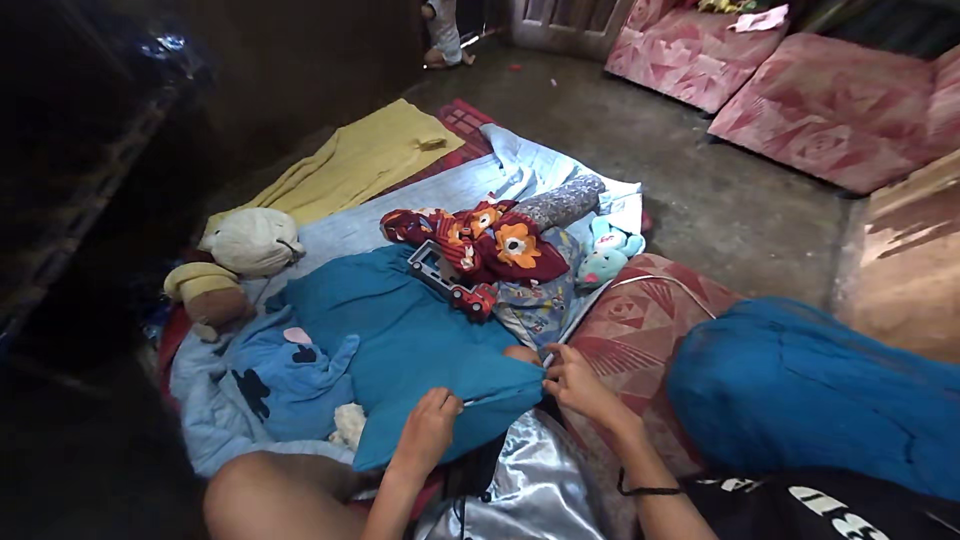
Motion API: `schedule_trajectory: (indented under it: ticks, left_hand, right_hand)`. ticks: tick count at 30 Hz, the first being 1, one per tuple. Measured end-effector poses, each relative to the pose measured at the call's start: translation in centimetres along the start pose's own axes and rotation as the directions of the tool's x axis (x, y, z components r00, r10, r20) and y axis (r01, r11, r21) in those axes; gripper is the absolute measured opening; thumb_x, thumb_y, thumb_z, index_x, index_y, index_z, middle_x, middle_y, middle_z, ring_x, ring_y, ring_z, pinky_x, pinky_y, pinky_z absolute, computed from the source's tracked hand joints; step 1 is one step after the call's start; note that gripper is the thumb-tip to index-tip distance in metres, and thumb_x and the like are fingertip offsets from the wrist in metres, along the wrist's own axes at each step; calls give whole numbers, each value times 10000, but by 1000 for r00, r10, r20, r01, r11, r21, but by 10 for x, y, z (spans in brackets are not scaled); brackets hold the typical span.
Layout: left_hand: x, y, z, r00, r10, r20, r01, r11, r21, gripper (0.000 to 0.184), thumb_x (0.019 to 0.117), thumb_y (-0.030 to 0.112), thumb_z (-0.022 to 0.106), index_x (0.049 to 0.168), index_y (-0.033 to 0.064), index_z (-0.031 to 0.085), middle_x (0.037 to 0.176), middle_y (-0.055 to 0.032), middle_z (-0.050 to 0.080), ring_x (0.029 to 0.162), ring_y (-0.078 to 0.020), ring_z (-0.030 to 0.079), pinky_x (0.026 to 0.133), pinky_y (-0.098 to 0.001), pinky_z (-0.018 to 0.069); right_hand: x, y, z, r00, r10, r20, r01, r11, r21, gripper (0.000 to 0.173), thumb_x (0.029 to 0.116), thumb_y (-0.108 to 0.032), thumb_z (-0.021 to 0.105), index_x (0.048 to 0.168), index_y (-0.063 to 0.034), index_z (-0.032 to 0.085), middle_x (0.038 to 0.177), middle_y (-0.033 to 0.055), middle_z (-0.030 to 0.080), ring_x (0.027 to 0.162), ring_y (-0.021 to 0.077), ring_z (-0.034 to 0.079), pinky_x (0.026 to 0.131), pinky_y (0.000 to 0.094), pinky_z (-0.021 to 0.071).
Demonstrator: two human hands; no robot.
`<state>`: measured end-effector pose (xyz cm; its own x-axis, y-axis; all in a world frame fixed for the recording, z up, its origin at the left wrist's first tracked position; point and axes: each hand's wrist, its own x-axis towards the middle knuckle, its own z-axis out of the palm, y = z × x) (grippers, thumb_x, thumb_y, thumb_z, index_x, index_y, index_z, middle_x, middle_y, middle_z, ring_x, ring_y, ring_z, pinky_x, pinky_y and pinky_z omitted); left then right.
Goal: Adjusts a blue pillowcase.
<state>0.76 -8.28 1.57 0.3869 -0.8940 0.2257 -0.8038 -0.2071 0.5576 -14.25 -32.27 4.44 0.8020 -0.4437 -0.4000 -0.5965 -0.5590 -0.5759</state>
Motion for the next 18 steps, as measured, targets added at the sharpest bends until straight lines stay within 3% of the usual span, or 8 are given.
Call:
schedule_trajectory:
  ticks: [3,9,11,15,18]
  left_hand:
    - [1,3,-1,999,-27,32,27,999,-18,101,920,-24,640,925,-73,728,948,-239,708,936,-406,719,841,-479,594]
    - [3,10,-16,973,-123,196,139,988,-70,146,944,-37,609,979,-89,741,1043,-274,696,1031,-428,691,919,-493,564]
    - [3,11,-21,960,-147,239,169,983,-73,162,962,-21,599,1002,-91,739,1070,-276,693,1056,-427,683,938,-483,555]
    - [5,13,-16,962,-146,231,165,984,-66,166,969,-7,594,990,-91,735,1057,-266,695,1042,-414,690,921,-469,563]
    - [9,16,-14,961,-169,217,185,981,-54,177,980,0,579,1008,-97,725,1068,-273,687,1053,-414,684,931,-469,558]
  right_hand:
    - [-1,2,1,1000,5,-25,-6,999,-46,241,972,-117,663,1062,90,745,1549,330,391,1439,486,367,1191,527,309]
    - [-9,1,-9,976,-39,214,44,999,-21,197,927,-99,733,1042,58,765,1539,352,394,1461,507,325,1200,581,266]
    - [-7,-3,-13,957,54,284,-23,993,-115,221,957,-120,704,1105,37,752,1541,327,406,1480,495,290,1194,606,249]
    - [10,-12,-2,960,195,203,-146,961,-234,297,1018,-167,609,1168,69,710,1511,303,455,1467,464,338,1180,603,278]
    - [16,-18,-1,970,221,101,-206,968,-142,310,1037,-147,580,1200,95,685,1497,316,462,1413,460,426,1169,552,340]
